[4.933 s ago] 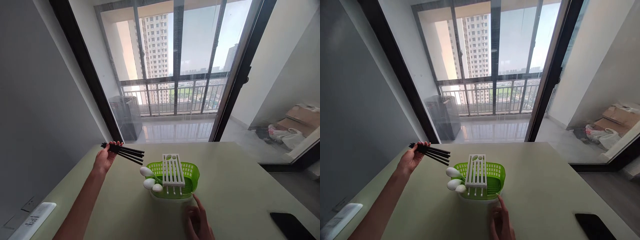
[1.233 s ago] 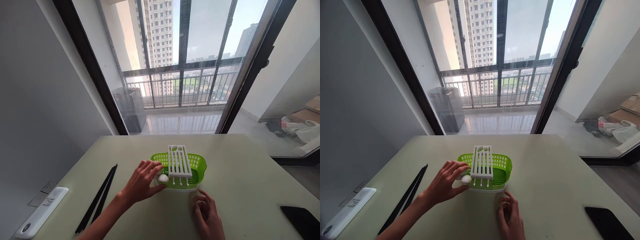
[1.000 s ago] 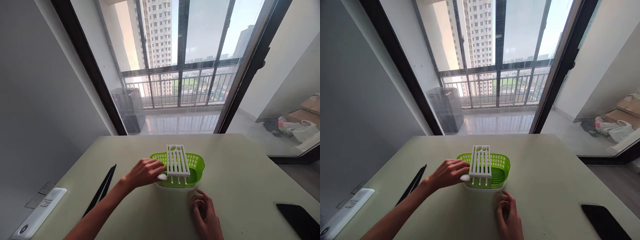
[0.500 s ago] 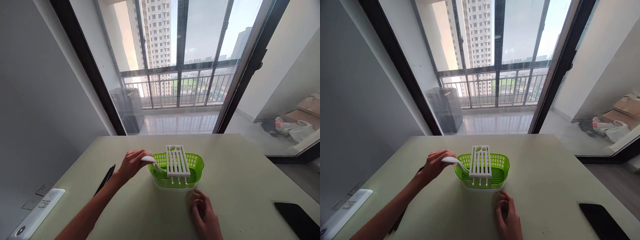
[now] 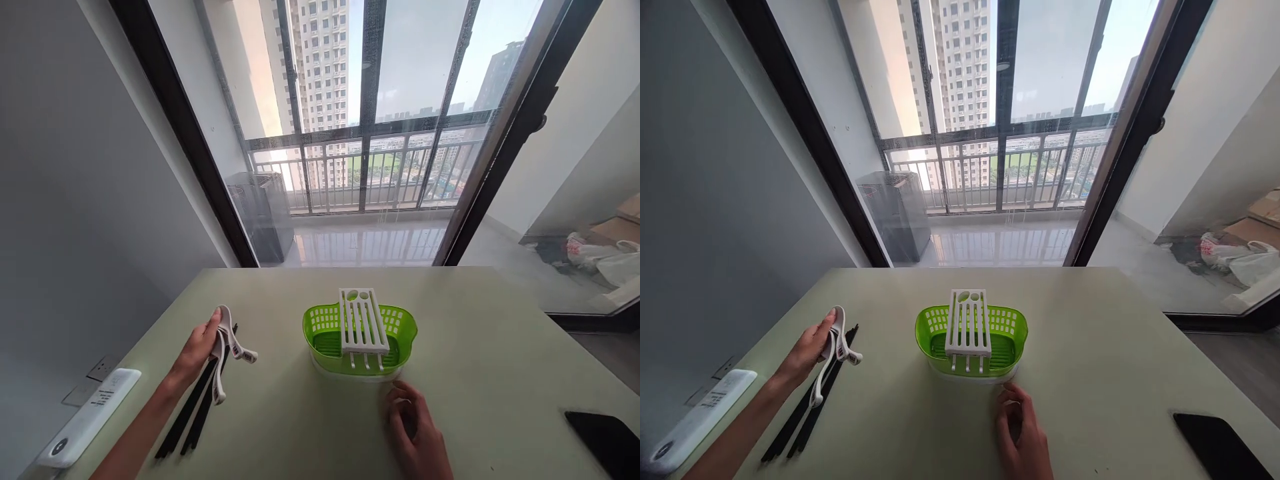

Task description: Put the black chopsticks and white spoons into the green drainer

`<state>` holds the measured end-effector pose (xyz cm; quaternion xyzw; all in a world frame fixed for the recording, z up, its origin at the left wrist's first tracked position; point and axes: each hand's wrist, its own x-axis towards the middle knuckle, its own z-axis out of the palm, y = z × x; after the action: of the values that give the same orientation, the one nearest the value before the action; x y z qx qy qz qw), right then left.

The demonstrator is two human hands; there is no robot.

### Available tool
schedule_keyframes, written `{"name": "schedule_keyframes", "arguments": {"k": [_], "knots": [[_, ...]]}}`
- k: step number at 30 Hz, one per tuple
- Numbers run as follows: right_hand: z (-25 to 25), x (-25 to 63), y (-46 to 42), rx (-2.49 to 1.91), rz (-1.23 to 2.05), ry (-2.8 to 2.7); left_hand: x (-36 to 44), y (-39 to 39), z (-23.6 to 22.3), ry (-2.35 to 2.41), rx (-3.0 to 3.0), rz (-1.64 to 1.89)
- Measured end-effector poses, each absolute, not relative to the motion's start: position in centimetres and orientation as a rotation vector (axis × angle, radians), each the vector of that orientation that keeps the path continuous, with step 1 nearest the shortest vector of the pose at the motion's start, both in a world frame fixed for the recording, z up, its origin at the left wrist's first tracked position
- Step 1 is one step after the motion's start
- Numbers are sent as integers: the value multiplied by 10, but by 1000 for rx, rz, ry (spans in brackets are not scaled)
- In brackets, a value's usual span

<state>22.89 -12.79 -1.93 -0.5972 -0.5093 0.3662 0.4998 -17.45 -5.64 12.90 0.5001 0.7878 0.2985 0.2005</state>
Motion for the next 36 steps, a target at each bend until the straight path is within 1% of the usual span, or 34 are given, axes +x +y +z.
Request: {"name": "schedule_keyframes", "arguments": {"k": [2,5,8,13,20,26,36], "knots": [[-20,229,-128,-1456,879,-1248,-182,-63,119,2234,1385,699],[-22,231,-128,-1489,862,-1258,-185,-65,108,2304,1602,502],[-27,236,-126,-1492,864,-1287,-184,-62,99,2213,1787,360],[-32,240,-124,-1470,889,-1328,-191,-55,84,2051,1911,177],[-22,234,-128,-1468,873,-1294,-192,-48,73,2006,1973,166],[-33,245,-124,-1454,872,-1420,-187,-48,69,2022,2079,116],[-28,243,-123,-1401,844,-1467,-174,-49,78,2081,2145,103]]}}
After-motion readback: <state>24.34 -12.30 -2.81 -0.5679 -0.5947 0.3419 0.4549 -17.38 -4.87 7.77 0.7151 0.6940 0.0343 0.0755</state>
